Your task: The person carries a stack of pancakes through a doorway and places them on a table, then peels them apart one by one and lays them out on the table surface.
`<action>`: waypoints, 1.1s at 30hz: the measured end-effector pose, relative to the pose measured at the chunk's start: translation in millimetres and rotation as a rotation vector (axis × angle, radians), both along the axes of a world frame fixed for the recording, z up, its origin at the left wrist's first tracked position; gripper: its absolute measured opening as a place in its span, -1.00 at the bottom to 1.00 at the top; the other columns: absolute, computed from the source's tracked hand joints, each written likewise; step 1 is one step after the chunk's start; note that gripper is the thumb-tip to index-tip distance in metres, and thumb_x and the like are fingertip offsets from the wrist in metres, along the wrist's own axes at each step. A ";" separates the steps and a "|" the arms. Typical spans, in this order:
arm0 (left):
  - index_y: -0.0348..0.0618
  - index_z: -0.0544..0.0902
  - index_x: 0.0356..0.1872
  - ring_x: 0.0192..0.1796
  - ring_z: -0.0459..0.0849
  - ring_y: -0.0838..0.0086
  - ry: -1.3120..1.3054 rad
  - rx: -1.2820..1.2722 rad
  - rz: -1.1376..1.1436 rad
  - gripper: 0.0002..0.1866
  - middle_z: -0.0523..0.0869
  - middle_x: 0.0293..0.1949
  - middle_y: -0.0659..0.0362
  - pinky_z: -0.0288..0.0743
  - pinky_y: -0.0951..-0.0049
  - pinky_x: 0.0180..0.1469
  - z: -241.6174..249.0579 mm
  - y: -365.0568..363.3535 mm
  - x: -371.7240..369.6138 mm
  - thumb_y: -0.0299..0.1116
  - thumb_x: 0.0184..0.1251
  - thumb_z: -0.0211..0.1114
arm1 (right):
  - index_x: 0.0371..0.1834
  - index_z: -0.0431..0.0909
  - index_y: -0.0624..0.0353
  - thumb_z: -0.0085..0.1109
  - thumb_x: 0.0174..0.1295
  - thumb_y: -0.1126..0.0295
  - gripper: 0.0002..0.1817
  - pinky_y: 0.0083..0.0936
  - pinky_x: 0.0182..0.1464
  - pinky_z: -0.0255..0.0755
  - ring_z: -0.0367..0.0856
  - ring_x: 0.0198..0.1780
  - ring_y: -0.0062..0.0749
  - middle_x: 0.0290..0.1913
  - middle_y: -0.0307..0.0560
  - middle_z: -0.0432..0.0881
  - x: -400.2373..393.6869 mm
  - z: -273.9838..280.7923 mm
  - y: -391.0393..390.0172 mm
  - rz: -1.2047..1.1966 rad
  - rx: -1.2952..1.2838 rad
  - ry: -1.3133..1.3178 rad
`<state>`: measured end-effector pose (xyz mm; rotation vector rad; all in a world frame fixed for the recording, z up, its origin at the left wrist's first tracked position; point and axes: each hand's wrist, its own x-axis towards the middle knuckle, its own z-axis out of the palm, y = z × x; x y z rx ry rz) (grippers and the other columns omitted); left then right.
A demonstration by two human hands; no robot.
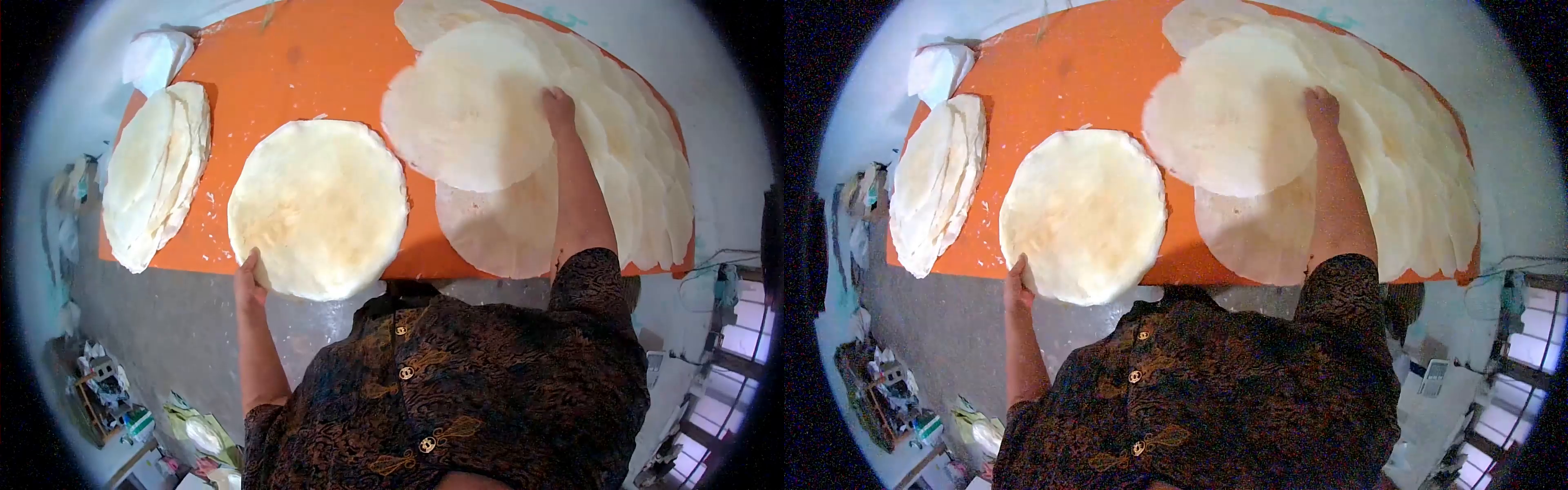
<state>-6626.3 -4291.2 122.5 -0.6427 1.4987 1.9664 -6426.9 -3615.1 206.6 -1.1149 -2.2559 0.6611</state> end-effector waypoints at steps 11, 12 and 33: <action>-0.30 0.33 0.12 0.07 0.47 0.35 0.048 0.293 -0.183 -0.57 0.49 0.05 0.09 0.33 0.36 0.15 54.1 16.8 20.5 -0.26 0.31 0.02 | -0.06 0.42 0.23 0.12 0.01 0.30 -0.59 -0.27 0.09 0.27 0.39 0.05 -0.03 -0.03 0.13 0.46 -76.5 -32.4 -159.7 0.352 -0.008 0.034; -0.29 0.31 0.14 0.08 0.47 0.33 0.047 0.311 -0.169 -0.57 0.48 0.05 0.07 0.34 0.32 0.14 42.6 8.9 14.0 -0.25 0.33 -0.01 | -0.07 0.42 0.25 0.12 0.02 0.32 -0.60 -0.28 0.10 0.26 0.39 0.05 -0.02 -0.03 0.14 0.46 -90.0 -35.4 -190.2 0.433 -0.108 0.029; -0.23 0.35 0.08 -0.02 0.52 0.35 0.124 0.373 -0.241 -0.56 0.50 -0.03 0.09 0.45 0.32 0.01 87.2 -42.5 -88.6 -0.22 0.24 0.14 | 0.13 0.25 0.28 0.20 -0.13 0.13 -0.27 -0.28 0.16 0.21 0.29 0.16 -0.04 0.11 0.21 0.34 -244.6 20.1 -569.4 1.013 -0.314 -0.076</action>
